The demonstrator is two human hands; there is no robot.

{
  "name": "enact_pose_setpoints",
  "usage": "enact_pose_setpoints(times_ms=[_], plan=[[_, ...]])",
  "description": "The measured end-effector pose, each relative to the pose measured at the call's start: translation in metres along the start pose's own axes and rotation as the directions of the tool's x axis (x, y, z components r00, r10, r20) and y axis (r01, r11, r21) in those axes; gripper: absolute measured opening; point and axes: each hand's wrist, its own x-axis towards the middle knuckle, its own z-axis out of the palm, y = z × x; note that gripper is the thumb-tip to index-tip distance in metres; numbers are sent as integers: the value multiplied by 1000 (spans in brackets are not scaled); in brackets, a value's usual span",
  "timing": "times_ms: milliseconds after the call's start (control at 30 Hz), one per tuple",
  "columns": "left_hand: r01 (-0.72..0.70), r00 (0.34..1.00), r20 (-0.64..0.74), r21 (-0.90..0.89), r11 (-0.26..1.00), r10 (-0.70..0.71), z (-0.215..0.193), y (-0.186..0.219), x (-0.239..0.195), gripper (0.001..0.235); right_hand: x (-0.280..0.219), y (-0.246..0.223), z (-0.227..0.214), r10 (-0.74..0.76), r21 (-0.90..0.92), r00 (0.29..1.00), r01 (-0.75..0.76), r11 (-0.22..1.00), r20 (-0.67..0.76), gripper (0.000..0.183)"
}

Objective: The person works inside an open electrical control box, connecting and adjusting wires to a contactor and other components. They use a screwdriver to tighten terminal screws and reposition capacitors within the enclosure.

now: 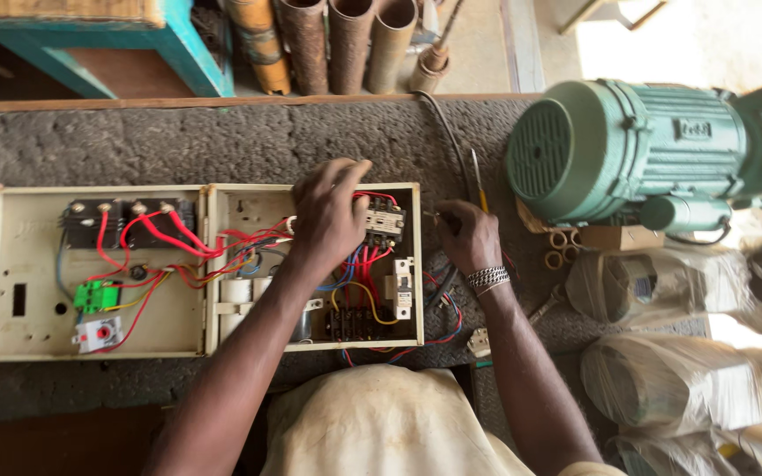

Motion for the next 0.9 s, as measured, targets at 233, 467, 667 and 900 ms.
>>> enact_pose_setpoints(times_ms=[233,467,667,900], plan=[[186,922,334,63,981,-196,11,-18,34,28,3,-7,8,-36,-81,996,43,996,83,12],[123,982,137,69,990,-131,20,-13,33,15,3,-10,11,-50,-132,980,76,988,192,16],[78,995,61,41,996,-81,14,-9,27,14,-1,-8,17,-52,-200,958,112,973,282,10],[13,1000,-17,12,1000,-13,-3,1,20,9,7,7,17,2,45,904,-24,999,427,21]])
